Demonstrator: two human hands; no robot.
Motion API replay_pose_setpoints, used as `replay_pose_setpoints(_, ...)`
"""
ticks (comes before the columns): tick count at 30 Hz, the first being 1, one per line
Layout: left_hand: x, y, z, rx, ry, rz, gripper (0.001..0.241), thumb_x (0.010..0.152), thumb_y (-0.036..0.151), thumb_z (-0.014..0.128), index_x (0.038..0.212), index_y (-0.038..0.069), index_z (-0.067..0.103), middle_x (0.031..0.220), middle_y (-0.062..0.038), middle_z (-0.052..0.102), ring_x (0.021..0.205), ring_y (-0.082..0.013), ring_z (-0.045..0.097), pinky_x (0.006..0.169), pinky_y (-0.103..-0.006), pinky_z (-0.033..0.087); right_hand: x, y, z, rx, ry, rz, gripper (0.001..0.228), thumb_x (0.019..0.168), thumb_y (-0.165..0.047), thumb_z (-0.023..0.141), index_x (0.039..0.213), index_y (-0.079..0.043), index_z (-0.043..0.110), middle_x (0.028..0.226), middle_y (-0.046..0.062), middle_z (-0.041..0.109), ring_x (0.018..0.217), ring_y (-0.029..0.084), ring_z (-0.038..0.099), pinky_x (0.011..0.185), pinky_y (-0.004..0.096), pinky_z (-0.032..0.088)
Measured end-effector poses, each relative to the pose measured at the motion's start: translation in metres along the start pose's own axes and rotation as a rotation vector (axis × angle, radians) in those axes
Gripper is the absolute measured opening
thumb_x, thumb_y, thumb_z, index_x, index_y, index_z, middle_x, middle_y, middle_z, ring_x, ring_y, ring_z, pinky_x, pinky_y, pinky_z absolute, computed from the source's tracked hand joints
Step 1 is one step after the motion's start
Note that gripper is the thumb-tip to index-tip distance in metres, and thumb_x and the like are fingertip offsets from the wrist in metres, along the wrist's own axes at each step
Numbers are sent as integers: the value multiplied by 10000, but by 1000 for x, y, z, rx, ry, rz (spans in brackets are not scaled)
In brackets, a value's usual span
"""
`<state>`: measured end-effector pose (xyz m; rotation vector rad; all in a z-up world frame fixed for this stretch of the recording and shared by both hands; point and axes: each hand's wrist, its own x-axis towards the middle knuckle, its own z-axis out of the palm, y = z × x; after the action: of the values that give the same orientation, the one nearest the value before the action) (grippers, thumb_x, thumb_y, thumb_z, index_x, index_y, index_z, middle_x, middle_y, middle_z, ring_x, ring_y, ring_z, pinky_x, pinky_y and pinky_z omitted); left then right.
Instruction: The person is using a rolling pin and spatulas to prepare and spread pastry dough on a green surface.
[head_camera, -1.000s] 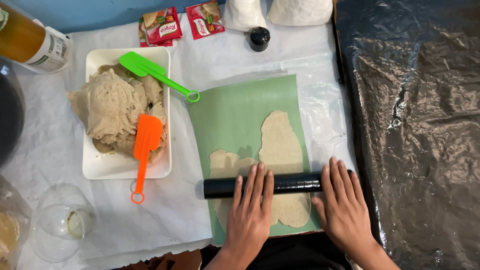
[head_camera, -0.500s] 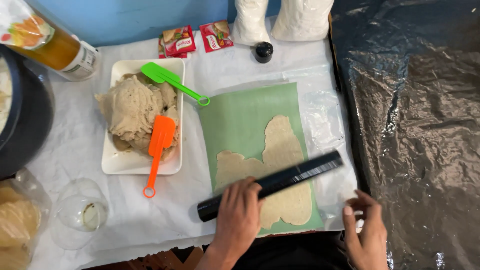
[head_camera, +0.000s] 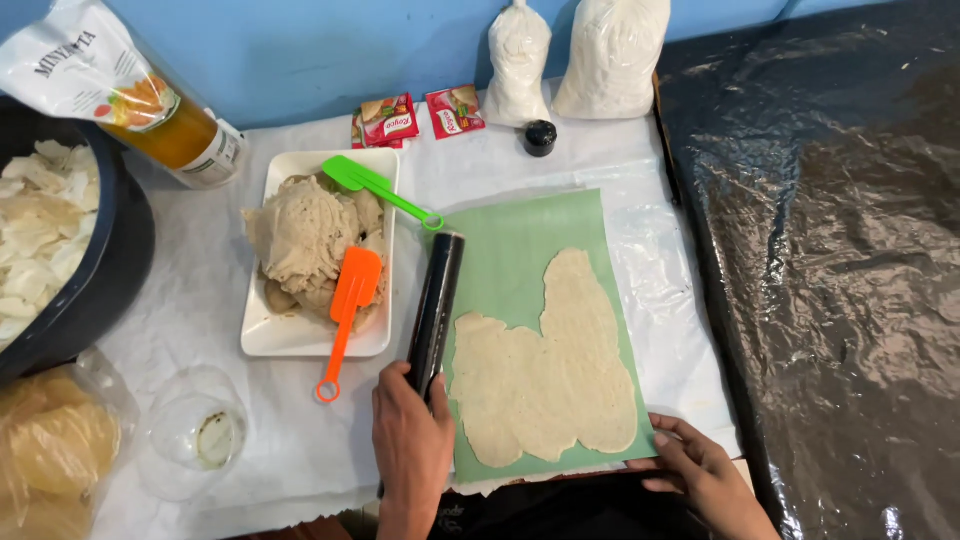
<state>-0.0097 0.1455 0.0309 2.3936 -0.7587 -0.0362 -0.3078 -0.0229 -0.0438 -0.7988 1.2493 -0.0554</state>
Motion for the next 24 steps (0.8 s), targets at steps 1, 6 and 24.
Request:
replay_pose_setpoints(1,1,0,-1,-5,-1,6,401,874,166,740,1130,-52,519,977,-247,640,953,-423,630,781,-487,523,1,0,0,4,6,-5,439,1012,-269,542,1400,-63,542,1069,108,738,929,196,761,751,343,596)
replay_pose_setpoints(6,1,-9,2,5,-5,-40,429,894,213,720,1153,-64,519,986,-256,644,912,-437,644,758,-485,536,20,28,-19,41,-18,-118,475,973,-167,566,1417,3,559,1128,117,758,906,171,708,856,298,584)
replay_pose_setpoints(24,31,-20,-6,-139,185,92,334,902,176,725,1150,-7,597,1074,-193,668,1017,-398,638,844,-473,526,23,13,-75,-538,319,-85,429,1019,-277,589,1400,-81,628,1026,199,793,922,275,826,792,462,655)
